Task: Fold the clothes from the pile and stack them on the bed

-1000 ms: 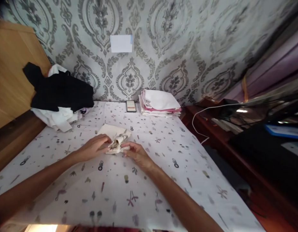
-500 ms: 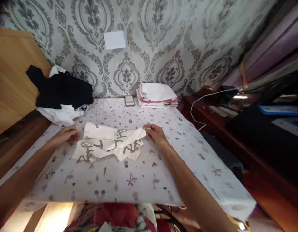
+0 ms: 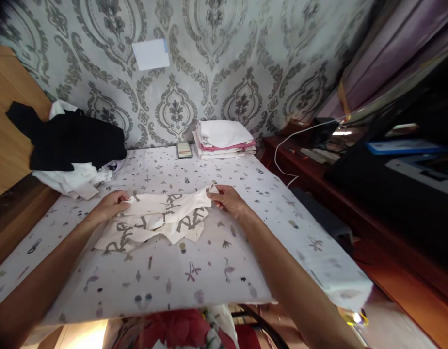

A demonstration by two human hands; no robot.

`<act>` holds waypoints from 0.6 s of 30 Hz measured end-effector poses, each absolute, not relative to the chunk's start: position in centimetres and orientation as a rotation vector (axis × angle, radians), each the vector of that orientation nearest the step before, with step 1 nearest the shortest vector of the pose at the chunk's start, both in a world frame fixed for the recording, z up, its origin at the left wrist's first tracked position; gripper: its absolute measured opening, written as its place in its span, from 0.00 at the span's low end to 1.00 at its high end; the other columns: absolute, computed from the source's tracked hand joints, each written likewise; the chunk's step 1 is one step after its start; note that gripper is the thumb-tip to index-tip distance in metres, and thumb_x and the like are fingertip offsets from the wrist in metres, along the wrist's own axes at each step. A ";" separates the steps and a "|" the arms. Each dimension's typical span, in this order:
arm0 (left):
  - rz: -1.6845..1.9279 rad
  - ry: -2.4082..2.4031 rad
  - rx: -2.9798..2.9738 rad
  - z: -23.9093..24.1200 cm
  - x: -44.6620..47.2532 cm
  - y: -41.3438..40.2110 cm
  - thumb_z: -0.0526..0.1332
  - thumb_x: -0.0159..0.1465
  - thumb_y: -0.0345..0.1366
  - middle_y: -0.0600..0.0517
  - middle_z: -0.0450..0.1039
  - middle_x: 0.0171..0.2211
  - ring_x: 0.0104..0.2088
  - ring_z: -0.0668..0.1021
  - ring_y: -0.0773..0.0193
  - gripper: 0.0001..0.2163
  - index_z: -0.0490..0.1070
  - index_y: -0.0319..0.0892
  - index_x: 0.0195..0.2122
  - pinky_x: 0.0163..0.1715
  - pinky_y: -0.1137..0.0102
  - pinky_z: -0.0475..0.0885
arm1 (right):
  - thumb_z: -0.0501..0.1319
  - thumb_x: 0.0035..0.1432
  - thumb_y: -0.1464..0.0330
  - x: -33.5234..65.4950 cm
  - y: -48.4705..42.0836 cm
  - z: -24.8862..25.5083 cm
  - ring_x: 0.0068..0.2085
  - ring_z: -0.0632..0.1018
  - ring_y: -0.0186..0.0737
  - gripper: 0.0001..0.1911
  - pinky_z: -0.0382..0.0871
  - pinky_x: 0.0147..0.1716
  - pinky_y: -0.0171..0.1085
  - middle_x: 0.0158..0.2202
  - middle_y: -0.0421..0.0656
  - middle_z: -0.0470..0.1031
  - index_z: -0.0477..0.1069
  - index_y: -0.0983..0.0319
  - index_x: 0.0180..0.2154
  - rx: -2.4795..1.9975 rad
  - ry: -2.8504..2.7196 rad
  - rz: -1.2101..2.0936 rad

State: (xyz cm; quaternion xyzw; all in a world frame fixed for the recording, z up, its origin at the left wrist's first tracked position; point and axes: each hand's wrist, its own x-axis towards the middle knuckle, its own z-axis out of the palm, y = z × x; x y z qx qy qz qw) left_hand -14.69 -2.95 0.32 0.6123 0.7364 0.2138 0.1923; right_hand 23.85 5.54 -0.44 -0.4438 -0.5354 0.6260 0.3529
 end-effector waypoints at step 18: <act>1.375 1.453 1.316 10.7 -13.5 -9.0 0.68 0.48 0.40 0.56 0.62 0.23 0.23 0.64 0.69 0.15 0.60 0.44 0.23 0.21 0.75 0.59 | 0.75 0.47 0.65 26.9 0.8 12.9 0.21 0.77 0.33 0.12 0.73 0.21 0.31 0.23 0.38 0.77 0.76 0.59 0.33 -0.652 -1.238 0.854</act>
